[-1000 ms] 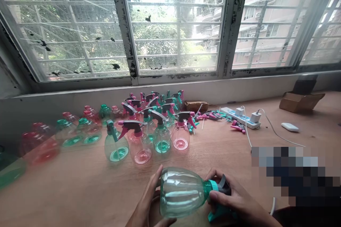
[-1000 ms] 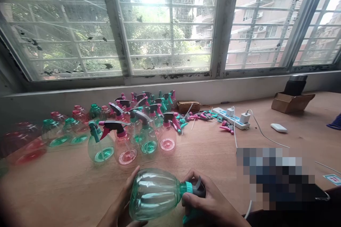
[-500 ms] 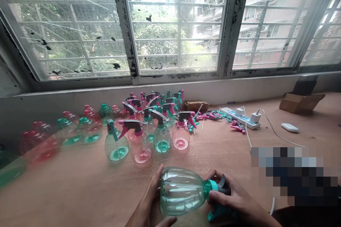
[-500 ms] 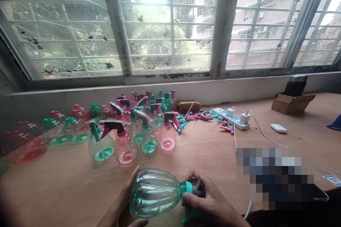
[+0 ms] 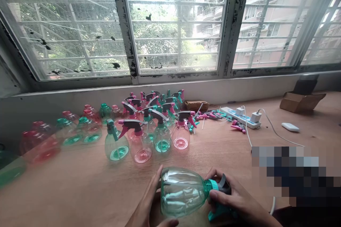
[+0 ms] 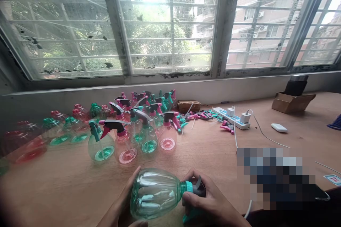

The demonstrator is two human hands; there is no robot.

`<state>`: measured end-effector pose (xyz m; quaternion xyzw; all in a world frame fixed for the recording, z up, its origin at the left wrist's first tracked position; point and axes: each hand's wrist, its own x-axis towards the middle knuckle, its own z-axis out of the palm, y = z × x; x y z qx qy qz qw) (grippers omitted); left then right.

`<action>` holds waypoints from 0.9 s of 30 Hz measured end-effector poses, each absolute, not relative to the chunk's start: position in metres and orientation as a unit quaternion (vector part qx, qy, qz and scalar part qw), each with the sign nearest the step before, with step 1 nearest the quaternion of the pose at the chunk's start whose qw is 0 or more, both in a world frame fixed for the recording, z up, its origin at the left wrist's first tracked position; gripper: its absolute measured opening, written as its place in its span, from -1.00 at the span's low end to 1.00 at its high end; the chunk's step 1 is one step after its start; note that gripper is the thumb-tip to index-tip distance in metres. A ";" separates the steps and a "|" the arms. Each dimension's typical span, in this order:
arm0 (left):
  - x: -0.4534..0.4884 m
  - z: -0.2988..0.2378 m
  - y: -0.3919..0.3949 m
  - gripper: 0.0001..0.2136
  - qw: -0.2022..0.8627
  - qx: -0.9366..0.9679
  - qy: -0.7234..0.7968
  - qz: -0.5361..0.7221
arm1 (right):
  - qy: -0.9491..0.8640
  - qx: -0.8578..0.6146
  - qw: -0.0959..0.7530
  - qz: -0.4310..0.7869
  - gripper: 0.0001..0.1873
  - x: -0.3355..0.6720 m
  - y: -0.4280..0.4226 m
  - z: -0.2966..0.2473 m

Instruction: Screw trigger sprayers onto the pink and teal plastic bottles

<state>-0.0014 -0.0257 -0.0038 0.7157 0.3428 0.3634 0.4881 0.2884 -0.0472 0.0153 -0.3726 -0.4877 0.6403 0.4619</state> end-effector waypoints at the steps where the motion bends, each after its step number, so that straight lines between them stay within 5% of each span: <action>1: -0.001 -0.004 -0.026 -0.10 0.476 0.720 0.351 0.363 | -0.488 -0.371 0.462 0.641 -0.55 0.288 -0.047 0.015; 27: -0.005 0.011 -0.031 -0.07 0.494 0.716 0.339 0.358 | -0.480 -0.372 0.460 0.648 -0.55 0.288 -0.048 0.015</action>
